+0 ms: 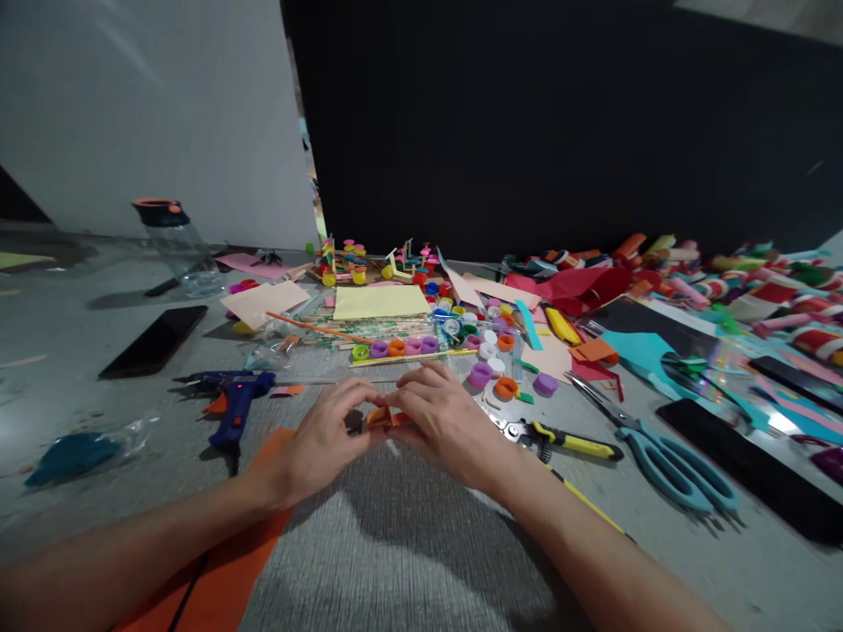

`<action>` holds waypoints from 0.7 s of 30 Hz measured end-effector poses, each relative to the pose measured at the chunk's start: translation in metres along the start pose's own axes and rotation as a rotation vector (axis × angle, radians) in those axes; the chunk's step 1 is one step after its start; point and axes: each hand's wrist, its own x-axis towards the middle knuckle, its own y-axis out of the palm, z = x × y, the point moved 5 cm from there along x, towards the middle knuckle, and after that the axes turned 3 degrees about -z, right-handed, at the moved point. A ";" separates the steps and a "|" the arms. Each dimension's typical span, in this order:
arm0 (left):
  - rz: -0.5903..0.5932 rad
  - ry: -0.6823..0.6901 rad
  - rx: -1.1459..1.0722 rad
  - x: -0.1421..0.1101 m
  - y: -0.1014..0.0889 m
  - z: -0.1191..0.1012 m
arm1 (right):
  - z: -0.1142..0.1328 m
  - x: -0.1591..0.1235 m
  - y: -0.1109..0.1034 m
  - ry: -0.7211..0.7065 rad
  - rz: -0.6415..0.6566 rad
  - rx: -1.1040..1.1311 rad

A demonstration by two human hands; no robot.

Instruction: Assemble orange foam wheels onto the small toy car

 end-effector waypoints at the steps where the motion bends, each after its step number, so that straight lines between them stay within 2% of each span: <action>1: 0.005 -0.005 -0.002 0.000 0.000 0.000 | 0.001 0.000 -0.001 0.002 0.005 0.003; 14: 0.000 0.027 0.002 0.001 0.000 -0.005 | 0.002 -0.001 -0.007 0.028 -0.015 0.038; 21: 0.008 -0.004 -0.003 -0.004 -0.003 -0.008 | -0.022 -0.012 -0.028 0.229 -0.169 0.021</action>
